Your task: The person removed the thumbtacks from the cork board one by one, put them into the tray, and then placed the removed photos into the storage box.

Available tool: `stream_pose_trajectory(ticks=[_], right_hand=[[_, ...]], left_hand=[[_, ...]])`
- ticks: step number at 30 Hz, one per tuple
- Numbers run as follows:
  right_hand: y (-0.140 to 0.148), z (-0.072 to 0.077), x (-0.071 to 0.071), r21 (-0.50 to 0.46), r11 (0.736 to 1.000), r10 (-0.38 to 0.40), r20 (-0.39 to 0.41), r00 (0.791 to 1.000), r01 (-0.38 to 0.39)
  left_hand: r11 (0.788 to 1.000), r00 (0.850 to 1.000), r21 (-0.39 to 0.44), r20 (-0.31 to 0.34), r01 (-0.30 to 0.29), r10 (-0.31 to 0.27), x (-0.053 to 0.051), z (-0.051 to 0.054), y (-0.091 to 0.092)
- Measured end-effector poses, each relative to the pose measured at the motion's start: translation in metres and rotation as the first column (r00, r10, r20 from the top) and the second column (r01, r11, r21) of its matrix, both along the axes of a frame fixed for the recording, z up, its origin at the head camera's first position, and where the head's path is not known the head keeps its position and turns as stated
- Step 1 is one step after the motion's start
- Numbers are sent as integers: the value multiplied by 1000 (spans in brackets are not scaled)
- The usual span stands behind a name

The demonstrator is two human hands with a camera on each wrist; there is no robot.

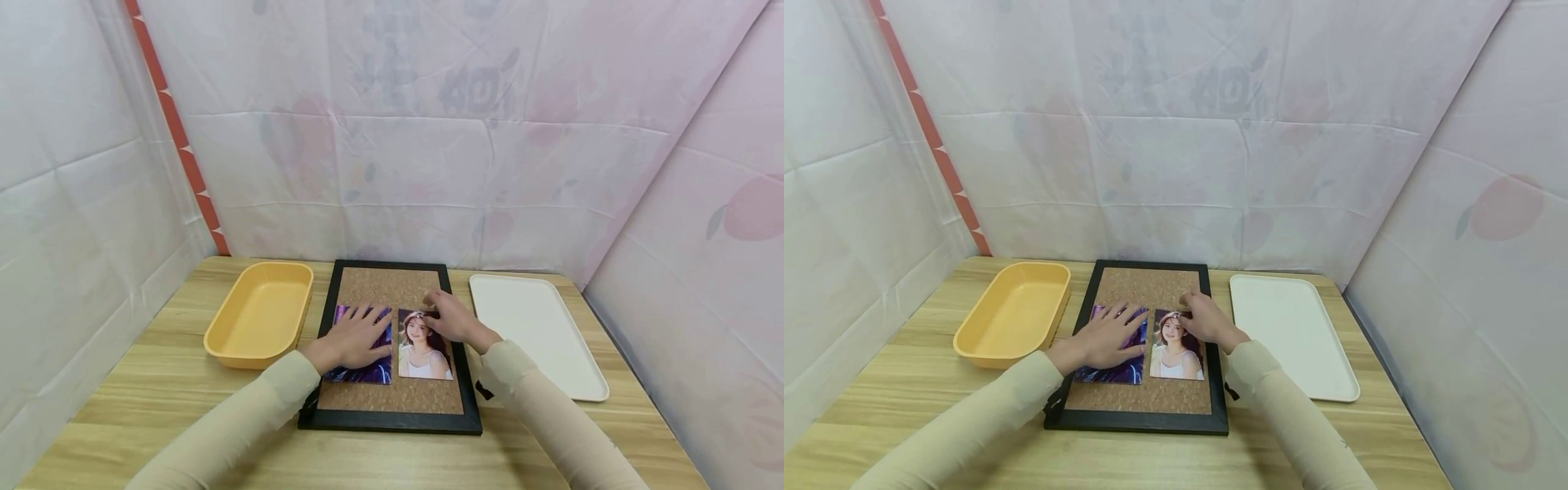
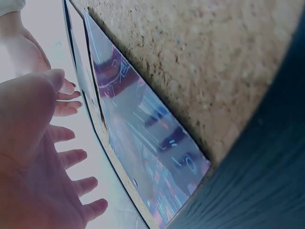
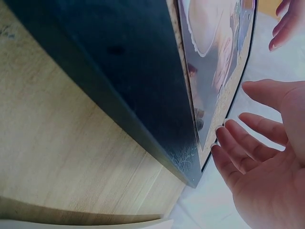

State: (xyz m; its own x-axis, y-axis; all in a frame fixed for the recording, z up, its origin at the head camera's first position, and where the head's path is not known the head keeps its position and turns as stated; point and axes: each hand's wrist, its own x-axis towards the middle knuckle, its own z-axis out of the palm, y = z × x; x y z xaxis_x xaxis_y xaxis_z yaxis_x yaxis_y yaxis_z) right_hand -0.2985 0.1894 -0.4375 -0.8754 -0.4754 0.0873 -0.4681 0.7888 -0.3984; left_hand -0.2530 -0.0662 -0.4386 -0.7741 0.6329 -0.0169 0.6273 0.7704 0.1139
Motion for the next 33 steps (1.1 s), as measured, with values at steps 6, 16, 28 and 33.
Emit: stream_pose_trajectory(ticks=[6, 16, 28, 33], right_hand=[[-1, 0, -1, 14, 1000, 16, -2, 1000, -16], [-5, -2, -2, 27, 1000, 14, 20, 1000, -15], [-11, -3, -2, 11, 1000, 26, 18, 999, -27], [-12, -5, -4, -3, 1000, 24, 24, 999, -24]], left_hand=[[999, 1000, -32, 8, 16, -15, 1, 1, 3], [996, 998, -74, 38, 43, -41, 0, -5, 10], [990, 997, -131, 67, 51, -43, 0, -10, 16], [988, 995, -143, 84, 56, -44, 1, -9, 18]])
